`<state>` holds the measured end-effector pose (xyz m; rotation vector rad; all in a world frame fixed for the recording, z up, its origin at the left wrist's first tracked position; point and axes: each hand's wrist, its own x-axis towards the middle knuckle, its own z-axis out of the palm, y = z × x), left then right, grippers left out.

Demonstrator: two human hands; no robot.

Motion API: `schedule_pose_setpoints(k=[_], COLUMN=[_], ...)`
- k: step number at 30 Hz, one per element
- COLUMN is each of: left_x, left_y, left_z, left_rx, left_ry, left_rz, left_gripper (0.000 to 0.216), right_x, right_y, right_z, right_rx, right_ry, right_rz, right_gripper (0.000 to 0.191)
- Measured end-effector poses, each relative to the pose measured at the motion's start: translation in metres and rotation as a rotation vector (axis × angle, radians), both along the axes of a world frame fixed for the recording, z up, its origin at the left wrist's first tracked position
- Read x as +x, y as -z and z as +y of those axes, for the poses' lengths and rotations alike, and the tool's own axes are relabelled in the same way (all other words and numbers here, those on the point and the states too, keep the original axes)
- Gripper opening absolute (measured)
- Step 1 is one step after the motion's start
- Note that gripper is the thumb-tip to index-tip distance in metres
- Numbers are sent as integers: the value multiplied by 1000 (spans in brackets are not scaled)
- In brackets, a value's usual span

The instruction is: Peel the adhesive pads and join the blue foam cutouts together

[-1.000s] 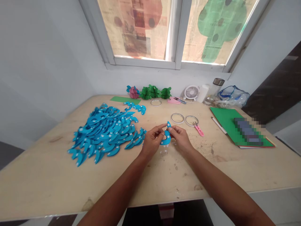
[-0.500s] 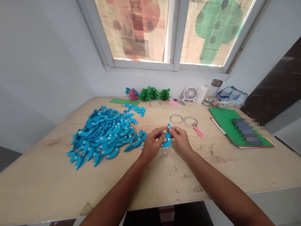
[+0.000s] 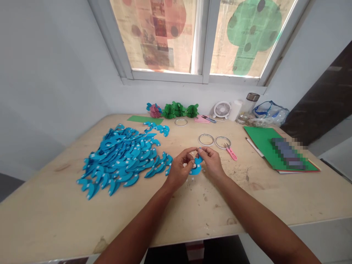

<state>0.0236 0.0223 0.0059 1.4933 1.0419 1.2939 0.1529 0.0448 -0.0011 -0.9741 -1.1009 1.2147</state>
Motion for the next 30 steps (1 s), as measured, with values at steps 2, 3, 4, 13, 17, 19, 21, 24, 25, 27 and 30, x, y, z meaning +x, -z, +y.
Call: schedule_pose_setpoints(k=[2,3,4,13,17,19,21,24,25,27,30], left_x=[0,1,1,3,3,2,0,-2,-3,-4,-5], left_y=[0,0,-1,-1,-2,-1,0,1,1,2,3], left_z=[-1,-1,-1,-2,-1,0,2,5,6,7,8], left_rx=[8,11,14,23,-11,-37,-61,-74,-73,-70,-57], left_ry=[6,8,10,24,-3,-27,-53,-104,-122,-153,-186], left_rz=[9,13,16,27,-35,-94,-162,-249,-269,-290,-271], left_gripper=[39,39,39,35,32,32,31,31,31,30,30], right_x=[0,0,0,-2,-3,-3,-2,-2,-2,-3,-4], right_y=[1,2,2,-1,0,2,5,9,10,9,6], right_z=[1,1,1,-2,-1,0,2,2,2,1,-2], right_rx=[8,9,9,0,-18,-40,-66,-106,-116,-112,-74], right_ry=[14,21,30,96,57,3,-32,-57,-69,-100,-154], right_rz=[1,-2,-6,11,44,74,87,78,65,19,-74], right_gripper=[21,20,20,20,24,30,34,35,35,36,36])
